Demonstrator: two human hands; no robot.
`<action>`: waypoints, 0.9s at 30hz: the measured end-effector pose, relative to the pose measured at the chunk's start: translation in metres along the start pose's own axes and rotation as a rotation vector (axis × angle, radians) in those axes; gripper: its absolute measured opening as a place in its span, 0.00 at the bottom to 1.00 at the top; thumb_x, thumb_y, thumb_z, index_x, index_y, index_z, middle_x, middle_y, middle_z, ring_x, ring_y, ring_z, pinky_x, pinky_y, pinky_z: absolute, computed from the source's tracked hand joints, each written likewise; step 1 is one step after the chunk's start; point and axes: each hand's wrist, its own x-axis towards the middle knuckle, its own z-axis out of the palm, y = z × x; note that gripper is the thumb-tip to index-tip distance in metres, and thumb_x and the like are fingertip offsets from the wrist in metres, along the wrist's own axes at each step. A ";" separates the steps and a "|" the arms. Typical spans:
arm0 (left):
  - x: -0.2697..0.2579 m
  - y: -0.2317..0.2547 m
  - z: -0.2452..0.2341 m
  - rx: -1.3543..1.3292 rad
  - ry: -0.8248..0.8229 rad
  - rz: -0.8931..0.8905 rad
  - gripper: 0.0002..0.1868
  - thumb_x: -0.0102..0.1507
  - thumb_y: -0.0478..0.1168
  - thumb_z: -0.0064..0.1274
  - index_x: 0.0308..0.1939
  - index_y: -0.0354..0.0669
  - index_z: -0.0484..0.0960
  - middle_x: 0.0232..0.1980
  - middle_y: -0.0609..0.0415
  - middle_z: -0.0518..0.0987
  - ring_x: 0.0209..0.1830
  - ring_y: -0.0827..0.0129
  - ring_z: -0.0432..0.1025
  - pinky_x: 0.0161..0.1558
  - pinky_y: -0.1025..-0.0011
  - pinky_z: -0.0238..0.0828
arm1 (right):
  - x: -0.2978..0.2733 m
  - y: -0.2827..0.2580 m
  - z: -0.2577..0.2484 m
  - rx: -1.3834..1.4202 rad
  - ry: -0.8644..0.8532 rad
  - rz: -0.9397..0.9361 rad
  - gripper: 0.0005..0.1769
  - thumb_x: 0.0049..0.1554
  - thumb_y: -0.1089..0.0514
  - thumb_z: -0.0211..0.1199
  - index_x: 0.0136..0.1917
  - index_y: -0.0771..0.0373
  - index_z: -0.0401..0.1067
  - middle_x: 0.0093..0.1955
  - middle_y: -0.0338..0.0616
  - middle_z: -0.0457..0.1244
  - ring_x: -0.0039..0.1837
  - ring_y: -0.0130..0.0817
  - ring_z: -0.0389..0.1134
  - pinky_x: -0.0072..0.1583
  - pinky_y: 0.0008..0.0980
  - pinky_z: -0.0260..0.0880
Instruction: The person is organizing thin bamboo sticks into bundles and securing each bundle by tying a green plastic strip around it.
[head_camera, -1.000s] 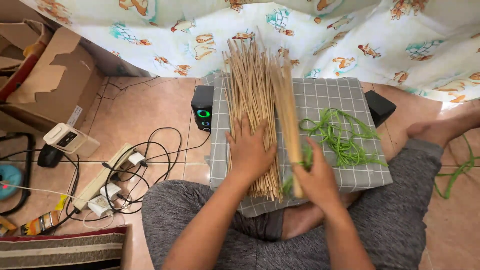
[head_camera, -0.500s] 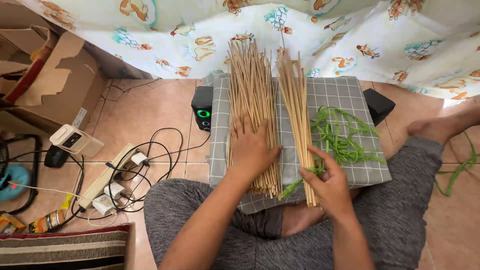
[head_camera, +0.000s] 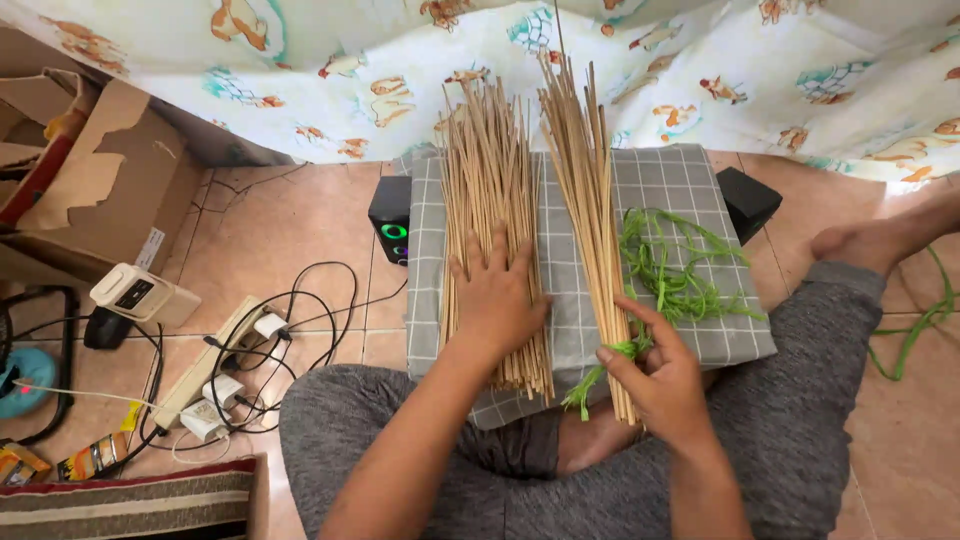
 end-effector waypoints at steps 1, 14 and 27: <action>-0.002 -0.001 0.000 0.001 -0.002 -0.004 0.48 0.56 0.60 0.60 0.76 0.46 0.61 0.83 0.35 0.44 0.79 0.25 0.37 0.69 0.25 0.34 | -0.001 -0.001 0.000 0.000 -0.004 0.003 0.40 0.49 0.75 0.63 0.74 0.62 0.64 0.54 0.56 0.71 0.41 0.32 0.69 0.41 0.25 0.69; -0.028 0.040 -0.071 -0.650 0.384 0.087 0.28 0.64 0.53 0.52 0.60 0.36 0.77 0.60 0.42 0.74 0.60 0.53 0.68 0.56 0.57 0.66 | -0.007 0.007 -0.014 0.232 -0.104 -0.025 0.42 0.49 0.78 0.61 0.75 0.64 0.61 0.56 0.55 0.68 0.39 0.30 0.66 0.39 0.24 0.68; -0.039 0.067 -0.075 -1.878 0.151 -0.446 0.13 0.63 0.39 0.59 0.47 0.35 0.76 0.35 0.46 0.80 0.33 0.70 0.73 0.35 0.75 0.70 | -0.012 -0.008 -0.002 0.211 -0.251 -0.016 0.52 0.47 0.38 0.68 0.79 0.56 0.53 0.61 0.64 0.68 0.51 0.42 0.72 0.38 0.33 0.75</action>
